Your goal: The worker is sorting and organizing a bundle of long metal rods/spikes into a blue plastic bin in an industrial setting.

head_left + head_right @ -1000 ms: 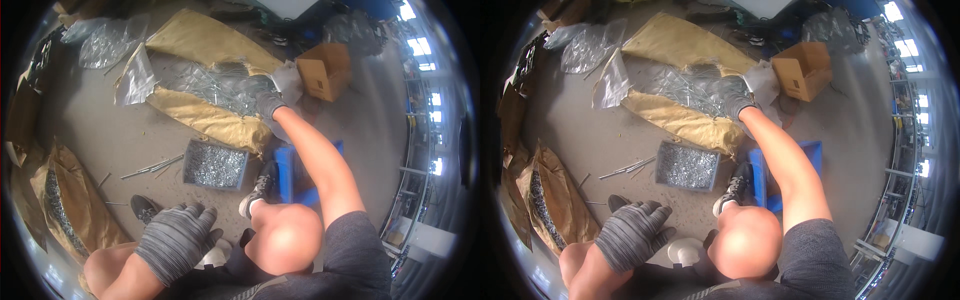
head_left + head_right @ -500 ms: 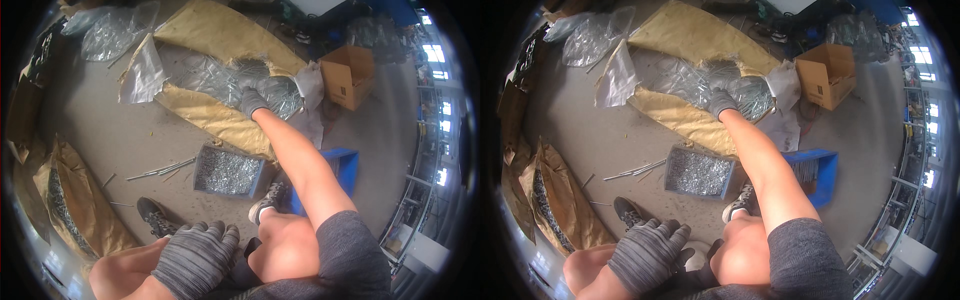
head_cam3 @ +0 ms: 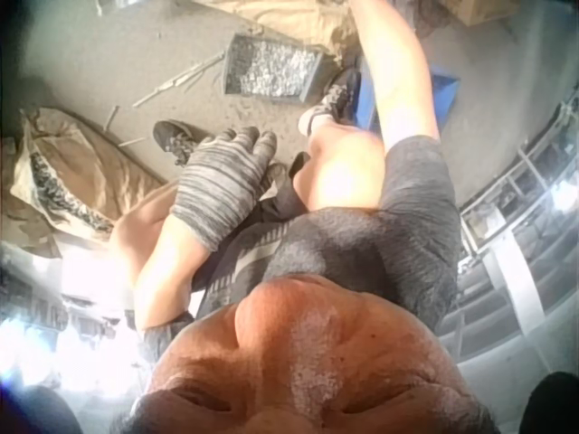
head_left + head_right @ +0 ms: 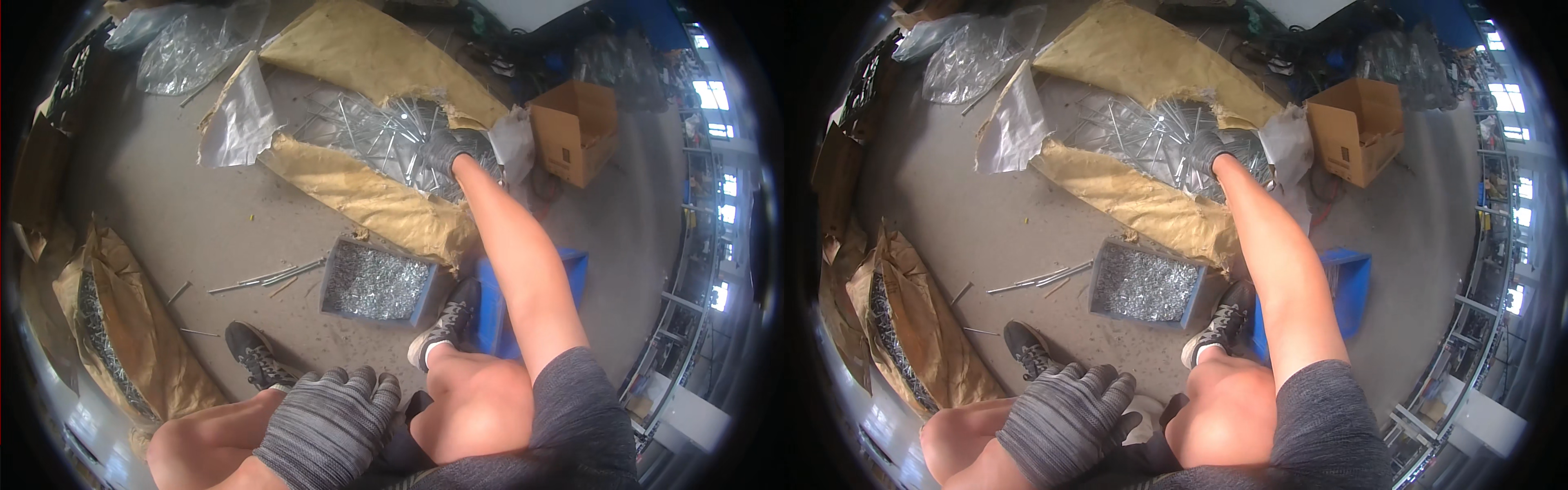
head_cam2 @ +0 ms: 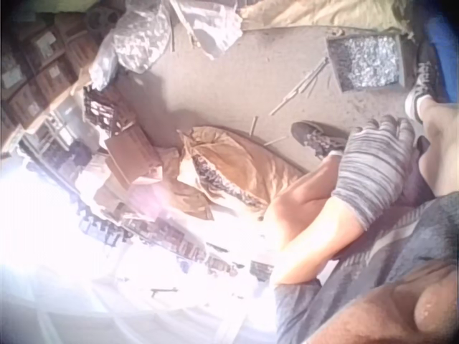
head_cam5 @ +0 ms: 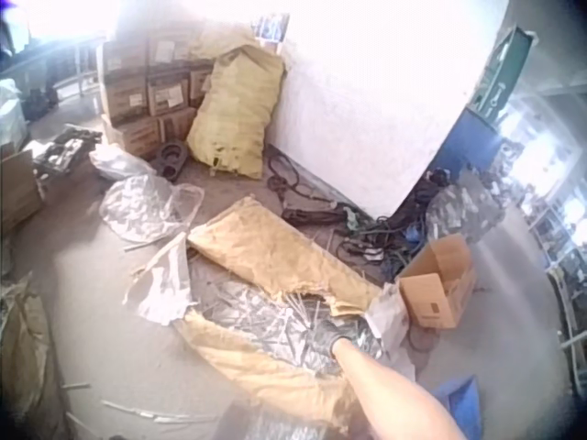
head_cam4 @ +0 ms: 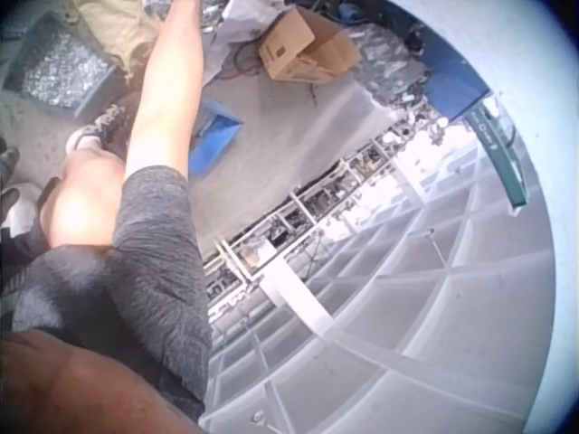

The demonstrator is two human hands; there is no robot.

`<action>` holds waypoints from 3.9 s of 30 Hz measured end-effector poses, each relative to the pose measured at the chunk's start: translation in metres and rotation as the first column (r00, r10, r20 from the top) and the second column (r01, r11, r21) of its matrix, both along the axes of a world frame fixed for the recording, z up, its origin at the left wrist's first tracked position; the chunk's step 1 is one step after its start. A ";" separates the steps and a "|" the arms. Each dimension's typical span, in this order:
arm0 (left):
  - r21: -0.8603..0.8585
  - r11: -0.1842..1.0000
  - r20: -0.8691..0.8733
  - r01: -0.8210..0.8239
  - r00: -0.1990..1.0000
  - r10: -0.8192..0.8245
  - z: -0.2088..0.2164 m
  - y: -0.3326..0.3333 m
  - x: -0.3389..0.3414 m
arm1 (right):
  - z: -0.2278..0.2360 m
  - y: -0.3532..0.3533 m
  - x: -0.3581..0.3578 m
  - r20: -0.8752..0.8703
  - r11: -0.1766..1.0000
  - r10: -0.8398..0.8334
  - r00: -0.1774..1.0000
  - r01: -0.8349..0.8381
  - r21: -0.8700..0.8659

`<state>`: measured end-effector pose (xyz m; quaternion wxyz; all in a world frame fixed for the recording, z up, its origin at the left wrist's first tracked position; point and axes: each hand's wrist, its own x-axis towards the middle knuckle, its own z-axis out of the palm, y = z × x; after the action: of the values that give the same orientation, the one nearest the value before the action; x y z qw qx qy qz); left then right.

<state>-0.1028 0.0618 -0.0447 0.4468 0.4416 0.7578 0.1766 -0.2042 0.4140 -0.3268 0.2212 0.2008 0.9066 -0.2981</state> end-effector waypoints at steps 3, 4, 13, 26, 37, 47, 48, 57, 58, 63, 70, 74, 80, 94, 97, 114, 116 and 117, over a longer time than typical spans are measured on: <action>0.048 0.998 0.004 0.040 0.999 -0.040 -0.001 0.002 0.000 | 0.009 0.004 -0.009 0.191 0.988 0.064 0.980 -0.089 0.123; 0.031 0.999 -0.001 0.025 1.000 -0.025 -0.002 -0.002 0.001 | 0.059 -0.027 -0.016 0.046 0.982 0.182 0.982 -0.184 0.042; 0.025 0.999 -0.006 0.034 0.999 -0.034 0.004 0.002 0.008 | -0.003 0.053 -0.019 0.357 0.993 0.111 0.928 -0.113 -0.016; 0.101 0.994 -0.015 0.050 0.999 -0.049 0.010 -0.003 0.016 | -0.001 0.052 0.030 0.172 0.827 0.387 0.906 -0.423 0.371; 0.132 0.990 -0.172 -0.055 0.982 0.077 -0.006 -0.011 0.023 | 0.207 -0.008 0.064 0.296 0.571 -0.147 0.944 0.325 -0.754; 0.164 0.076 0.982 -0.983 0.171 0.086 0.029 0.001 -0.002 | 0.350 -0.174 0.140 0.119 0.204 -0.195 0.974 0.159 -0.966; 0.177 0.073 0.979 -0.981 0.184 0.089 0.030 -0.004 -0.005 | 0.357 -0.187 0.144 0.106 0.203 -0.191 0.976 0.145 -0.968; 0.315 -0.044 0.945 -0.948 0.309 0.109 0.067 -0.039 0.007 | 0.390 -0.223 0.181 -0.072 0.327 -0.246 0.967 0.013 -0.945; 0.340 0.020 0.932 -0.940 0.339 0.129 0.067 -0.041 0.016 | 0.382 -0.234 0.173 -0.359 0.595 -0.258 0.897 -0.145 -0.790; 0.322 0.097 0.913 -0.942 0.336 0.231 0.061 -0.039 0.025 | 0.368 -0.253 0.178 -0.383 0.506 -0.389 0.838 -0.152 -0.849; 0.452 0.150 0.889 -0.879 0.458 0.007 0.065 -0.028 0.039 | 0.364 -0.242 0.187 -0.420 0.516 -0.430 0.799 -0.164 -0.841; 0.364 0.321 0.853 -0.874 0.452 0.263 0.069 -0.023 0.034 | 0.366 -0.217 0.203 -0.319 0.396 -0.292 0.902 -0.189 -0.899; 0.254 0.180 0.962 -0.950 0.267 0.053 0.051 0.000 0.047 | 0.395 -0.220 0.210 -0.372 0.226 -0.496 0.785 -0.297 -0.928; -0.187 0.252 0.923 -0.949 -0.258 -0.287 0.065 0.024 0.065 | 0.403 -0.235 0.194 -0.663 0.661 -0.515 0.543 -0.241 -0.711; -0.161 0.249 0.918 -0.955 -0.238 -0.316 0.036 0.021 0.057 | 0.401 -0.238 0.192 -0.685 0.680 -0.506 0.523 -0.247 -0.691; -0.252 0.174 0.962 -0.952 -0.265 -0.061 0.039 0.009 0.057 | 0.392 -0.234 0.180 -0.932 0.933 -0.057 0.359 -0.313 -0.178; -0.273 0.170 0.957 -0.947 -0.286 -0.055 0.040 0.007 0.055 | 0.400 -0.241 0.184 -0.778 0.821 -0.352 0.521 -0.227 -0.523; -0.274 0.171 0.956 -0.947 -0.286 -0.056 0.042 0.005 0.056 | 0.404 -0.245 0.186 -0.510 0.605 -0.579 0.636 -0.084 -0.792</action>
<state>-0.0470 0.0673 -0.0027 0.4046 -0.1171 0.2077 0.8829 -0.0181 0.1690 0.0773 -0.1454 0.0904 0.6606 -0.7309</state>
